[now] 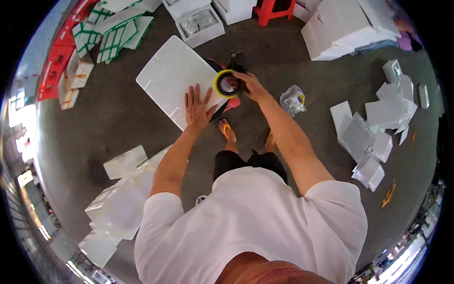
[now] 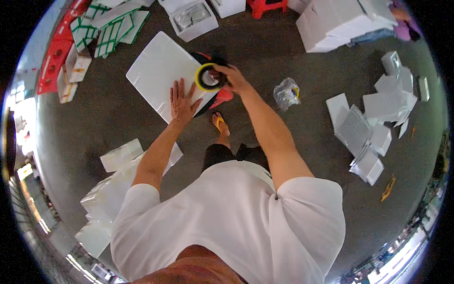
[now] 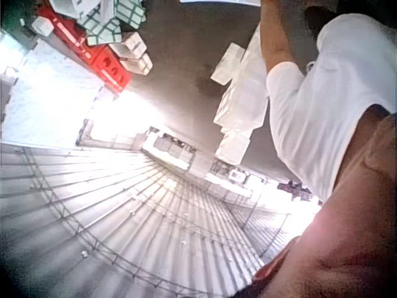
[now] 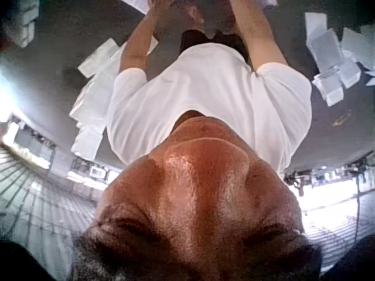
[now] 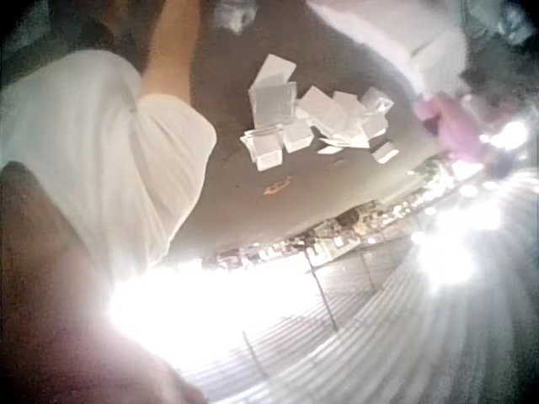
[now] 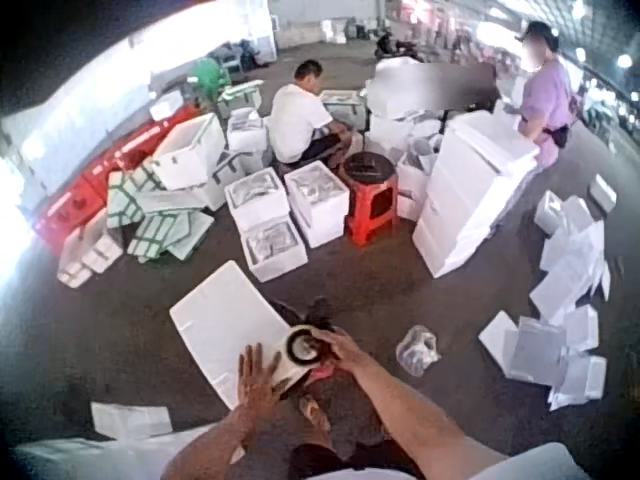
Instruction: The person repeatedly picks up white styrofoam boxes, places them on a red stool, and seals them with yellow packing tape using a handheld dispenser. They then move the sealed boxes aside and continue the process with new boxes from a nearby pile.
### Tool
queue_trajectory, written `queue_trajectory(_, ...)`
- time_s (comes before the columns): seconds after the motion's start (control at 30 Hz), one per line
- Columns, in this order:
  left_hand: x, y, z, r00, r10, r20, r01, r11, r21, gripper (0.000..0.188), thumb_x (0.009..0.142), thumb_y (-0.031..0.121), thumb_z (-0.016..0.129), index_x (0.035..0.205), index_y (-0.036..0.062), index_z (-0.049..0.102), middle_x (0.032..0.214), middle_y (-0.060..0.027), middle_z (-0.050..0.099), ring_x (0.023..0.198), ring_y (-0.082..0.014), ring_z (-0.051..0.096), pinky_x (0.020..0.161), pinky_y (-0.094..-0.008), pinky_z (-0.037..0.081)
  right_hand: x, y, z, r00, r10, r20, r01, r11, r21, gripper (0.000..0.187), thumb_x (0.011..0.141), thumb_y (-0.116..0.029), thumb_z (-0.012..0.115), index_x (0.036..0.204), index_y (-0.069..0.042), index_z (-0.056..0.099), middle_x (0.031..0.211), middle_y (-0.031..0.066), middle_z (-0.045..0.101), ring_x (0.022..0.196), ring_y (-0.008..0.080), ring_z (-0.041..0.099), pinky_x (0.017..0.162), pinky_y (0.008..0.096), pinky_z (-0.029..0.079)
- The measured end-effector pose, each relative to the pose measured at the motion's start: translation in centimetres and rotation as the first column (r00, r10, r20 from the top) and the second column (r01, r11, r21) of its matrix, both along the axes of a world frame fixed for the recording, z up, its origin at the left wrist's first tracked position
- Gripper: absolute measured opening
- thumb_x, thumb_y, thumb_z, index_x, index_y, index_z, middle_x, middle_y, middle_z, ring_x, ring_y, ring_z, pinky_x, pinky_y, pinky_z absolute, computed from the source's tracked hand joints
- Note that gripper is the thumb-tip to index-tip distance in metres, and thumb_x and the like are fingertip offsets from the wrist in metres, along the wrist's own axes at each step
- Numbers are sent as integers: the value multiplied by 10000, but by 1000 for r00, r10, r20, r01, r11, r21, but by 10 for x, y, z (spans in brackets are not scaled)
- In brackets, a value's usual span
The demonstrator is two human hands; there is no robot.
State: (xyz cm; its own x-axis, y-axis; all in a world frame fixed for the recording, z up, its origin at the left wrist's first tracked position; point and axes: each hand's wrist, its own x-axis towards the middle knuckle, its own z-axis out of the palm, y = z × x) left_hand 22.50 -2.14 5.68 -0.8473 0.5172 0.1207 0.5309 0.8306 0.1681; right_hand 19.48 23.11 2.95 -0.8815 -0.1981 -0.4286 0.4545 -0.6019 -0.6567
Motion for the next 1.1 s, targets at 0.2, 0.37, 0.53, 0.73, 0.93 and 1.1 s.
queue_trajectory(0.2, -12, 12, 1, 990, -138, 36, 135, 988, 76, 708, 670, 292, 805, 1244, 47, 470, 1421, -189, 385, 1392, -386, 288, 1156, -530, 215, 88, 91, 0, 929, -292, 228, 306, 952, -28, 326, 897, -271, 647, 1110, -24, 648, 1114, 76, 658, 989, 194, 647, 905, 341, 502)
queue_trajectory(0.37, -21, 41, -16, 991, -129, -23, 131, 974, 186, 711, 664, 257, 805, 1251, 49, 462, 1433, -193, 379, 1414, -383, 257, 1167, -523, 195, 116, 111, -32, 931, -247, 269, 306, 930, -206, 324, 912, -277, 638, 1129, -36, 616, 1036, 83, 671, 902, 196, 671, 785, 343, 571)
queue_trajectory(0.53, -13, 39, -12, 995, -99, 13, 100, 986, -131, 840, 798, 339, 684, 1503, 109, 290, 1540, -192, 268, 1429, -420, 207, 1175, -515, 165, 110, 93, -26, 942, -143, 304, 202, 964, -174, 342, 913, -213, 647, 1211, -65, 569, 1055, 60, 650, 909, 151, 655, 775, 304, 578)
queue_trajectory(0.73, -16, 42, -14, 993, -100, 57, 106, 989, -102, 783, 816, 362, 664, 1490, 138, 333, 1558, -170, 246, 1443, -424, 167, 1178, -518, 156, 77, 93, -22, 984, -14, 176, -10, 991, 134, 596, 856, -203, 709, 1387, -58, 480, 1145, 89, 634, 993, 185, 637, 829, 338, 543)
queue_trajectory(0.93, -19, 39, -12, 992, -93, 82, 101, 991, -91, 796, 819, 353, 672, 1498, 144, 315, 1557, -184, 246, 1439, -435, 175, 1169, -529, 169, -4, 78, -36, 970, 238, -38, -203, 893, 401, 562, 754, -202, 760, 1269, -38, 606, 1089, 106, 682, 999, 179, 638, 888, 295, 487)
queue_trajectory(1.1, -23, 44, -15, 994, -66, 87, 73, 994, -79, 778, 804, 351, 687, 1475, 130, 360, 1548, -189, 268, 1426, -438, 217, 1168, -529, 164, -37, 72, -36, 731, 677, -85, -521, 634, 572, 525, 770, -183, 762, 1259, -51, 626, 1097, 101, 688, 982, 174, 637, 873, 308, 491)
